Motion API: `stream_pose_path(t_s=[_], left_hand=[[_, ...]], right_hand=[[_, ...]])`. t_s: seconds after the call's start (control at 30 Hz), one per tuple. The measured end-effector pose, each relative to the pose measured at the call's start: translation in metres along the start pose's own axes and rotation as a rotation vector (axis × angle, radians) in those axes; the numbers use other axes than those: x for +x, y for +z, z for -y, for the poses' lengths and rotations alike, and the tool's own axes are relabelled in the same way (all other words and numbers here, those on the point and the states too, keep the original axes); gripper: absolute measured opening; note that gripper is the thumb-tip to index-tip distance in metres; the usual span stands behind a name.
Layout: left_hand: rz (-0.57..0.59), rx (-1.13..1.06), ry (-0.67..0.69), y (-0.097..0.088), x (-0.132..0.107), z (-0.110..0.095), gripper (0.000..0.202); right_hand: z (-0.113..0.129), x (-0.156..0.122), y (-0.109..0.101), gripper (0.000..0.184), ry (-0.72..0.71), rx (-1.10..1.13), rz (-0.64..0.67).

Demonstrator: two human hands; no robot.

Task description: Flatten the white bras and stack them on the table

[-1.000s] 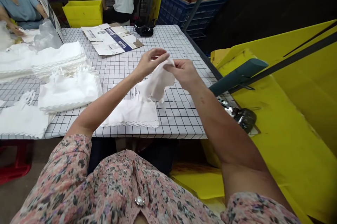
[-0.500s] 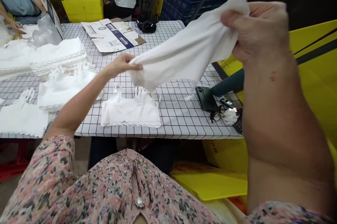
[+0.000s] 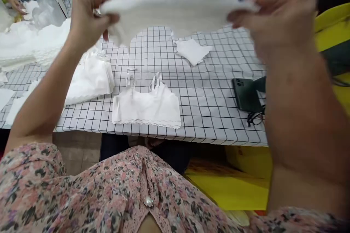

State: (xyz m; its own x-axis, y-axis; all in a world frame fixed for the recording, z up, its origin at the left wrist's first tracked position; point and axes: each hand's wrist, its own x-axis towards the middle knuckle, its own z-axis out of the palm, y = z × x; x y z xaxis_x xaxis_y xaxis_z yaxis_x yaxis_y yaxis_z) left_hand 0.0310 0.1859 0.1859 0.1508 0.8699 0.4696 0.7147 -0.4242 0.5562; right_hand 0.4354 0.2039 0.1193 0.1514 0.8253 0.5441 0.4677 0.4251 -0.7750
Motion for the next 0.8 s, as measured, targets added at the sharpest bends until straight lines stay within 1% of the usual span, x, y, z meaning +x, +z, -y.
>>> stream_pose_path(t_s=[0.03,0.1,0.13,0.2,0.27,0.33,0.4,0.47,0.53,0.6,0.63,0.7,0.73,0.77,0.8], left_hand=[[0.037,-0.026,-0.030,0.009,-0.028,0.013,0.013],[0.097,-0.077,-0.071,0.032,-0.088,0.041,0.004],[0.136,-0.098,-0.077,0.046,-0.118,0.055,0.006],[0.141,-0.074,-0.025,0.072,-0.169,0.076,0.012],[0.165,-0.047,0.058,0.091,-0.203,0.087,0.022],[0.164,-0.019,0.136,0.098,-0.224,0.089,0.029],[0.154,0.010,0.166,0.095,-0.236,0.086,0.032],[0.165,0.036,0.151,0.087,-0.247,0.084,0.031],[0.212,0.055,0.132,0.079,-0.259,0.084,0.030],[0.246,0.079,0.122,0.076,-0.270,0.084,0.028],[0.241,0.101,0.115,0.077,-0.274,0.082,0.028],[0.202,0.153,0.102,0.084,-0.281,0.074,0.032],[0.190,0.172,0.106,0.091,-0.283,0.068,0.038],[0.200,0.183,0.119,0.098,-0.285,0.061,0.045],[0.235,0.188,0.142,0.107,-0.287,0.054,0.052]], right_hand=[[-0.014,-0.026,0.006,0.024,-0.021,-0.023,0.085],[-0.043,-0.079,0.017,0.015,-0.037,-0.032,0.268],[-0.057,-0.104,0.023,0.010,-0.048,-0.073,0.330],[-0.080,-0.143,0.032,0.003,-0.043,-0.163,0.445],[-0.093,-0.166,0.035,0.012,-0.049,-0.233,0.504],[-0.096,-0.178,0.032,0.019,-0.081,-0.266,0.496],[-0.093,-0.187,0.023,0.021,-0.126,-0.278,0.449],[-0.089,-0.198,0.011,0.020,-0.168,-0.285,0.417],[-0.087,-0.214,0.002,0.021,-0.214,-0.312,0.432],[-0.086,-0.233,-0.003,0.028,-0.268,-0.358,0.473],[-0.084,-0.242,-0.003,0.034,-0.294,-0.378,0.488],[-0.077,-0.259,0.001,0.050,-0.338,-0.408,0.510],[-0.072,-0.266,0.004,0.058,-0.362,-0.420,0.532],[-0.067,-0.272,0.008,0.065,-0.389,-0.434,0.567],[-0.063,-0.278,0.012,0.071,-0.416,-0.451,0.612]])
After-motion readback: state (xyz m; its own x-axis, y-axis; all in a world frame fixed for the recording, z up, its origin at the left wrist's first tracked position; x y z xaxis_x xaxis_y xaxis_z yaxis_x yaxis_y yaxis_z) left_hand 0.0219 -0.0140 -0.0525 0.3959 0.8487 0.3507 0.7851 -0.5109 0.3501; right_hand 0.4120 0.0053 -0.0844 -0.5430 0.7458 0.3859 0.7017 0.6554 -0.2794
